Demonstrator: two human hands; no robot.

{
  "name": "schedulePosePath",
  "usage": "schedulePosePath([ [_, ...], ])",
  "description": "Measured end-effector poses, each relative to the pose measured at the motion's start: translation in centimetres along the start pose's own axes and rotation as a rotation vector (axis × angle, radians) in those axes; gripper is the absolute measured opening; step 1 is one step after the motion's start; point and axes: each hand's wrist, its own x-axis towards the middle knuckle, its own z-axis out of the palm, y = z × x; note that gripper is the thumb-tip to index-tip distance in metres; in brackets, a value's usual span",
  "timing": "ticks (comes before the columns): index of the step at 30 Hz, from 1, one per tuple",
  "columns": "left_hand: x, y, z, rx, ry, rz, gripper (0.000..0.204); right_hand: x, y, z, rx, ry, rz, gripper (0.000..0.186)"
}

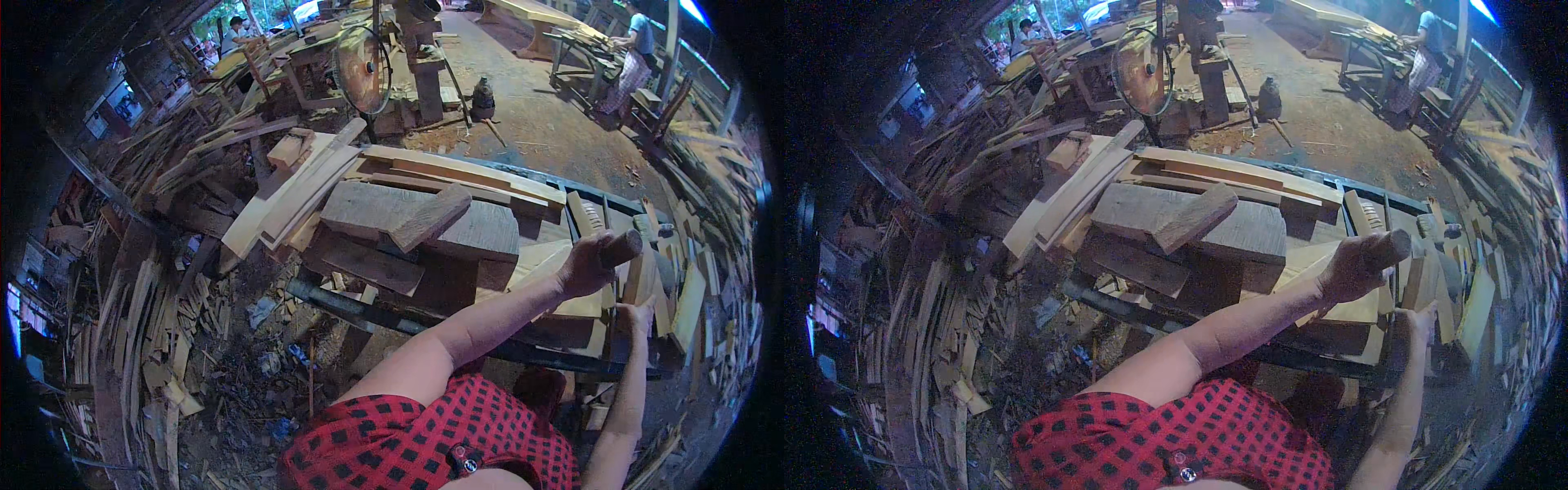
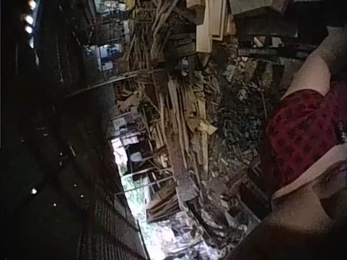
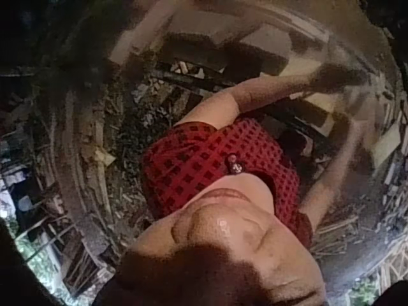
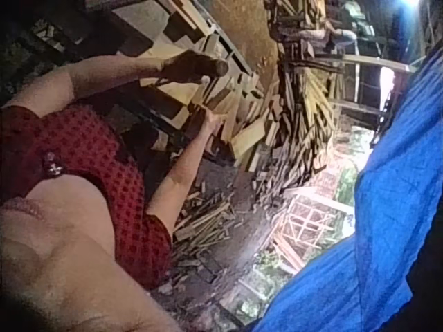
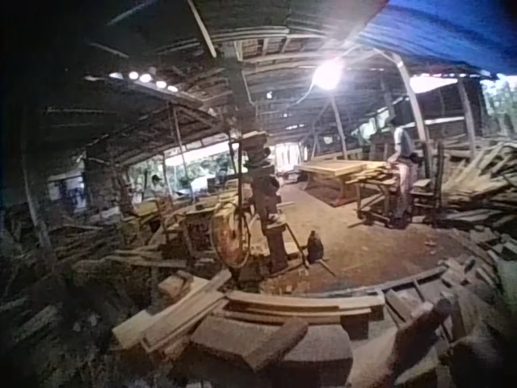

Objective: The person carves a piece of wood on a workbench using a chisel, alternately striking the chisel with a wooden mallet and carving the wood by hand.

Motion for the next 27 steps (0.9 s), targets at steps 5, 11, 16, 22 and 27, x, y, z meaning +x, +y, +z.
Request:
schedulePosePath([
  [5, 0.1, -0.3, 0.0, -0.038, 0.005, -0.001, 0.031, 0.3, -0.8, -4.4, 0.506, -0.410, 0.033, 0.073],
  [11, 0.2, -0.7, 0.3, 0.041, -0.066, -0.014, 0.038, -2.0, -11.6, -22.5, 0.684, 0.073, -0.532, 0.072],
  [16, -0.3, -0.6, 1.1, 0.076, -0.023, 0.014, 0.036, -4.4, -15.9, -26.6, 0.484, -0.153, -0.690, 0.076],
  [22, -0.3, -0.4, 1.4, 0.264, -0.009, 0.311, 0.034, -4.3, -16.6, -24.3, 0.365, -0.303, -0.681, 0.080],
  [27, -0.4, -0.6, 1.4, 0.185, -0.020, 0.127, 0.044, -4.6, -17.0, -24.6, 0.350, -0.302, -0.683, 0.084],
])
